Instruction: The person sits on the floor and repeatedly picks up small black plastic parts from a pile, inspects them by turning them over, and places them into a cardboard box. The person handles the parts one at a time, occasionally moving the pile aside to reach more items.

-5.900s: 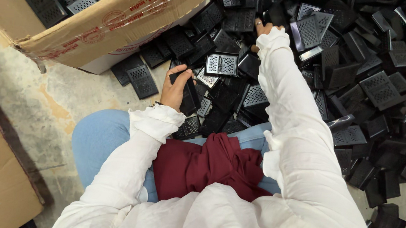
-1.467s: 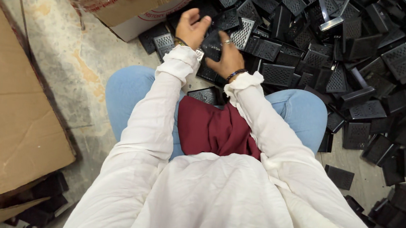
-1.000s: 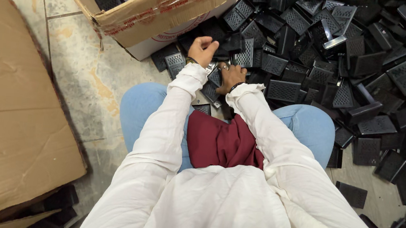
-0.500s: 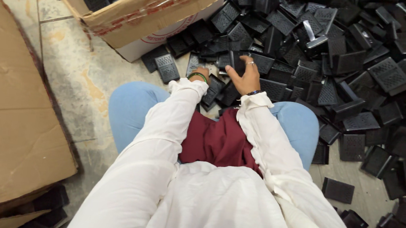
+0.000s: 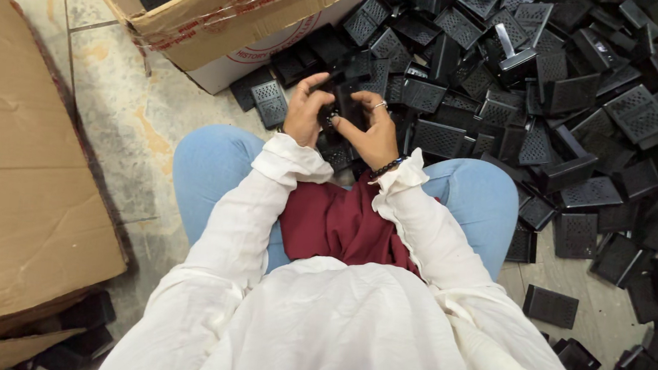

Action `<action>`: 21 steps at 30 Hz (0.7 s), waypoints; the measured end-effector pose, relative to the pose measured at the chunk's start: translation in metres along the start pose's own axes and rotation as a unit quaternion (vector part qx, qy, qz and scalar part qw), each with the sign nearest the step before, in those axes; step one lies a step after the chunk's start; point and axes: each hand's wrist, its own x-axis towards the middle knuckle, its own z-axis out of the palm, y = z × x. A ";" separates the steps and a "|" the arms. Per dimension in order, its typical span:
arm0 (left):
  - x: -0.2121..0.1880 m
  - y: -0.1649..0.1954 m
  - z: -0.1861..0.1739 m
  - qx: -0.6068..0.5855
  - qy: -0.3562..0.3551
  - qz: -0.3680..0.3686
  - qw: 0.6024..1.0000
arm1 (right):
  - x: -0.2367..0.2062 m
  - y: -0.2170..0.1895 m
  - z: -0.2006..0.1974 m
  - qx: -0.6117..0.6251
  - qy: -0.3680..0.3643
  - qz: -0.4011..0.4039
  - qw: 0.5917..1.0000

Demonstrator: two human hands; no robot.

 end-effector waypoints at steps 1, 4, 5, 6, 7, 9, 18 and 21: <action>-0.002 0.000 -0.003 -0.015 0.009 0.010 1.000 | -0.003 -0.003 0.004 -0.028 0.002 0.010 1.000; 0.003 -0.002 -0.004 -0.038 0.037 0.011 0.999 | -0.008 -0.011 0.012 -0.084 0.011 0.004 0.996; 0.008 -0.003 -0.003 -0.030 0.046 -0.007 0.998 | -0.008 -0.013 0.013 -0.084 0.015 -0.023 0.996; 0.012 -0.003 -0.003 -0.022 0.055 -0.025 0.998 | -0.008 -0.015 0.012 -0.083 0.020 -0.051 0.995; 0.017 -0.004 -0.003 -0.033 0.064 -0.039 0.997 | -0.008 -0.017 0.011 -0.068 0.028 -0.056 0.996; 0.024 -0.006 -0.003 -0.055 0.081 -0.067 0.993 | -0.006 -0.018 0.009 -0.038 0.044 -0.067 0.996; 0.022 -0.030 -0.010 0.027 0.026 -0.057 0.998 | -0.004 -0.010 0.008 0.036 0.007 0.014 0.999; 0.022 -0.031 -0.009 0.008 0.025 -0.060 0.998 | -0.003 -0.007 0.003 0.062 0.019 0.056 0.996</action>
